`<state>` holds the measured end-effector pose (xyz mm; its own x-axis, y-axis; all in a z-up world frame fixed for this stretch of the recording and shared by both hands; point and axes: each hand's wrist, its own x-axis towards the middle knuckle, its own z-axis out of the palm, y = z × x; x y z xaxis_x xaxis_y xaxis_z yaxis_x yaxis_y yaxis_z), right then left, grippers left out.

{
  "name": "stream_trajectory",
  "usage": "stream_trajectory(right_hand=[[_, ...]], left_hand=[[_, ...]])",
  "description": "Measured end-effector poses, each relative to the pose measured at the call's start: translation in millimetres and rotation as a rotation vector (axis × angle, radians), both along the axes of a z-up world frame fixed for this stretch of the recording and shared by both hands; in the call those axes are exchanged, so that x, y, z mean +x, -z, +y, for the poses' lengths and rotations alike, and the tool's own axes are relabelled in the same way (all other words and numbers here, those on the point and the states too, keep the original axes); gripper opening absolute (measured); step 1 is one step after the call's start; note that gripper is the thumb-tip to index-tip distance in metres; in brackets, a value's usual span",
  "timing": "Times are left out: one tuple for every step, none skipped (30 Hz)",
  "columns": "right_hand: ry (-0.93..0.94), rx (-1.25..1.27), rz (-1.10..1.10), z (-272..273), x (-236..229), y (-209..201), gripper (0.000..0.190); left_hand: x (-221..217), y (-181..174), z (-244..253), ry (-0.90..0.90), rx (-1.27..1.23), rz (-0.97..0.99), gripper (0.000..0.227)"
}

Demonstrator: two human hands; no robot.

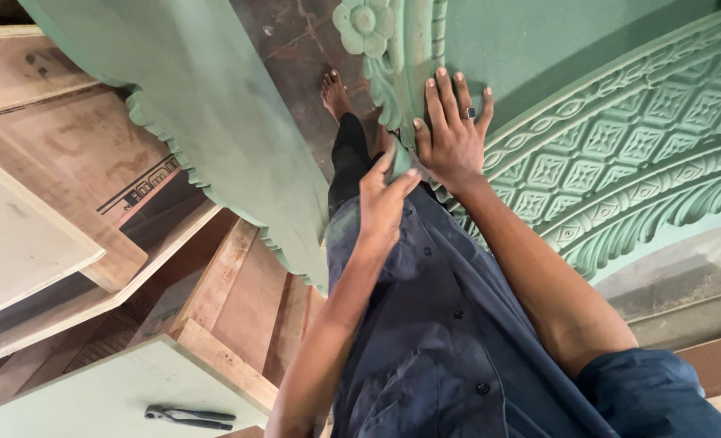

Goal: The person smooths the surface of a large, light green carved wooden panel using a sanding block. They work along the edges and detailed floral patterns, moving the block back and forth to refine the finish.

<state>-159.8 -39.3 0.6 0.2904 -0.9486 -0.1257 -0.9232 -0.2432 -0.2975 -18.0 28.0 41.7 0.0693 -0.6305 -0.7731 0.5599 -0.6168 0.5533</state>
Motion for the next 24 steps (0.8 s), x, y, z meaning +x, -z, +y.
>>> stream_trajectory(right_hand=[[0.001,0.006,-0.005,1,0,0,0.06],[0.001,0.008,-0.01,0,0,1,0.06],[0.001,0.009,-0.014,-1,0,1,0.06],[0.003,0.011,-0.02,-1,0,0,0.06],[0.003,0.008,-0.027,-2,0,-1,0.059],[0.001,0.007,-0.036,-1,-1,-2,0.059],[-0.002,0.007,-0.044,-1,-1,-4,0.058],[0.006,0.011,-0.054,-3,-2,-5,0.056],[0.015,0.016,-0.063,-4,-3,-6,0.053],[0.02,0.019,-0.075,-3,-1,-6,0.051],[0.029,0.02,-0.083,-2,1,-6,0.05],[0.037,0.022,-0.088,0,2,-7,0.05],[0.046,0.023,-0.093,2,3,-7,0.049],[0.056,0.026,-0.094,-2,0,-7,0.05],[0.065,0.029,-0.095,-5,-2,-7,0.05],[0.08,0.031,-0.097,-8,-3,-7,0.05],[0.084,0.013,-0.103,-10,-4,-7,0.05],[0.086,0.008,-0.115,-4,-1,-8,0.049],[0.088,0.003,-0.128,0,0,-8,0.049],[0.082,-0.001,-0.125,1,-1,-8,0.049],[0.075,-0.004,-0.122,0,-3,-9,0.049],[0.078,-0.01,-0.118,-2,-2,-10,0.05],[0.084,-0.006,-0.129,-4,1,-10,0.05],[0.088,-0.002,-0.134,-4,1,-12,0.05]], left_hand=[[-2,0,-1,-0.001,-0.01,0.03,0.058],[-4,1,-3,-0.005,-0.024,0.059,0.059],[-7,2,-6,-0.022,-0.047,0.061,0.061],[-9,3,-8,-0.037,-0.069,0.063,0.064],[-11,4,-11,-0.052,-0.091,0.064,0.066],[-13,5,-12,0.03,-0.146,-0.112,0.059],[-14,7,-13,0.112,-0.198,-0.288,0.053],[-16,9,-16,0.194,-0.249,-0.465,0.049],[-18,12,-19,0.247,-0.258,-0.546,0.047],[-17,14,-20,0.299,-0.266,-0.629,0.046],[-15,16,-20,0.35,-0.274,-0.713,0.045],[-14,18,-21,0.443,-0.177,-0.7,0.043],[-13,20,-22,0.535,-0.08,-0.685,0.041],[-15,24,-28,0.626,0.001,-0.661,0.04],[-16,28,-35,0.62,-0.064,-0.684,0.042],[-16,31,-42,0.618,-0.131,-0.706,0.043],[-15,34,-47,0.615,-0.198,-0.729,0.046],[-10,35,-45,0.652,-0.113,-0.692,0.043],[-6,37,-43,0.688,-0.029,-0.653,0.04],[-4,40,-45,0.725,0.051,-0.621,0.038],[-3,42,-47,0.728,0.012,-0.629,0.039],[2,44,-50,0.74,-0.033,-0.636,0.039],[6,45,-52,0.751,-0.078,-0.642,0.04],[8,47,-52,0.766,-0.045,-0.659,0.04]])
